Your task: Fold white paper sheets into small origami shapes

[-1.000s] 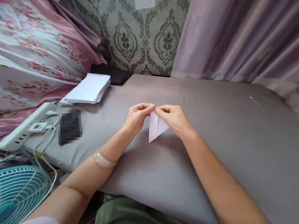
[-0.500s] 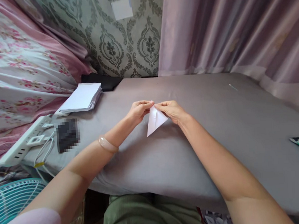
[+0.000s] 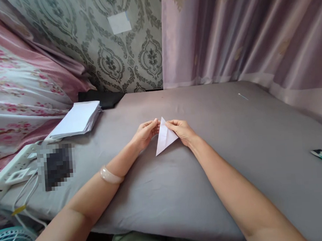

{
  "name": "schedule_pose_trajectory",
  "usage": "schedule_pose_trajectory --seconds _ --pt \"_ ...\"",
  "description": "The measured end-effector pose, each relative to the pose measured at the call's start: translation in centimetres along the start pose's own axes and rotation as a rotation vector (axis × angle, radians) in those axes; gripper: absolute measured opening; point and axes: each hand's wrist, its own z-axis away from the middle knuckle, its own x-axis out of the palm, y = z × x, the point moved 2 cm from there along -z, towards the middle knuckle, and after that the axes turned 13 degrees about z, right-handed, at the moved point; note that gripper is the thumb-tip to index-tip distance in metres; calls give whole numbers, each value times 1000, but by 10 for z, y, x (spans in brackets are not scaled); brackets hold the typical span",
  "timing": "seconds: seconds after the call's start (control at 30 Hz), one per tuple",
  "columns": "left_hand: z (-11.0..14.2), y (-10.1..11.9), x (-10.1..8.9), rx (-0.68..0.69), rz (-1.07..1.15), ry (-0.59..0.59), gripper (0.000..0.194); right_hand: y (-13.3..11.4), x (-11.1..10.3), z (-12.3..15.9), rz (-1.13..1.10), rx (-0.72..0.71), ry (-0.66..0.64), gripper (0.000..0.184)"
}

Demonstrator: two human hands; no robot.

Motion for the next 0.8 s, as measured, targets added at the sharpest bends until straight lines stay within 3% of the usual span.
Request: schedule_pose_trajectory --seconds 0.17,0.37,0.67,0.8 --pt "9 1 -4 -66 10 40 25 -3 -5 0 -115 33 53 20" --pt "11 -7 3 -122 20 -67 22 -3 -5 0 -155 47 57 19" --pt "14 -3 6 -120 20 -119 24 -10 -7 1 -154 18 -22 21" --pt "17 -3 7 -60 -76 -81 20 -9 -6 2 -130 5 -30 21"
